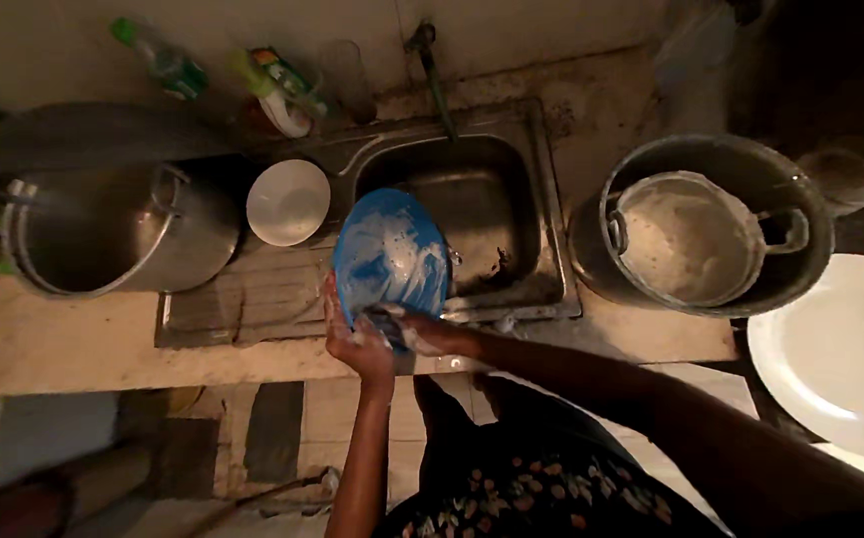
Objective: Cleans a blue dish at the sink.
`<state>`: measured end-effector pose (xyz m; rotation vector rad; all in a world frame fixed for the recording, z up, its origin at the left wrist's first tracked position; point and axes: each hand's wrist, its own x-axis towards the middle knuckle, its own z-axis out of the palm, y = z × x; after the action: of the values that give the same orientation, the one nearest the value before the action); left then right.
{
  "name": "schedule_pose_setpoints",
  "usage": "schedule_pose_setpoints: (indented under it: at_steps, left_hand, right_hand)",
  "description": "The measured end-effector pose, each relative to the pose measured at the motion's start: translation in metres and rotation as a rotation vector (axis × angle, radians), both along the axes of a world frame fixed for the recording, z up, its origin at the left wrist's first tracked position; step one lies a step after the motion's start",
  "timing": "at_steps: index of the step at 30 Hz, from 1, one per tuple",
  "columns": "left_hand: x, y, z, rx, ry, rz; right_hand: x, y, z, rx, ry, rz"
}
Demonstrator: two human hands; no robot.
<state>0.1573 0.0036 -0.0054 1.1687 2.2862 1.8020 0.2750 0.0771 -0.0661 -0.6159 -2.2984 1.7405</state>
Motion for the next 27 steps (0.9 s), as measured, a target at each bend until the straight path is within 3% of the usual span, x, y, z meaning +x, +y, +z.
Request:
schedule_pose_setpoints:
  at_steps: [3, 7, 8, 10, 12, 16, 17, 19, 21, 24, 27]
  left_hand:
    - [-0.004, -0.002, 0.002, -0.033, 0.044, -0.013]
    - [0.000, 0.003, -0.004, -0.005, 0.071, 0.010]
    - [-0.005, 0.002, -0.004, -0.009, 0.065, -0.011]
    - [-0.018, 0.000, -0.005, -0.013, 0.056, -0.043]
    - [-0.021, -0.002, -0.004, -0.027, 0.072, -0.067]
    - [-0.020, 0.006, -0.003, -0.031, 0.035, -0.062]
    - [-0.027, 0.008, 0.000, -0.077, 0.027, -0.063]
    - [-0.042, 0.015, 0.012, -0.148, -0.001, -0.089]
    - [-0.051, 0.031, 0.035, -0.218, -0.008, -0.156]
    - [-0.049, 0.050, 0.077, -0.368, -0.020, -0.261]
    - [-0.039, 0.024, 0.066, -0.328, -0.081, -0.220]
  right_hand:
    - [0.020, 0.042, -0.017, 0.333, -0.246, 0.118]
    - [-0.002, -0.020, 0.038, -0.048, -0.143, 0.023]
    - [-0.001, -0.017, 0.032, -0.030, -0.132, 0.057]
    - [0.005, 0.014, -0.017, 0.289, -0.184, 0.091]
    - [0.007, 0.035, -0.037, 0.422, -0.279, 0.093]
    - [-0.004, -0.022, 0.028, -0.034, -0.047, -0.034]
    - [-0.003, -0.021, 0.027, -0.013, -0.045, 0.021]
    - [0.006, -0.003, -0.003, 0.330, -0.129, 0.124]
    - [0.014, 0.017, -0.024, 0.505, -0.240, 0.174]
    - [0.005, -0.007, 0.016, 0.462, -0.300, 0.177]
    - [-0.018, -0.041, 0.060, 0.212, -0.227, 0.057]
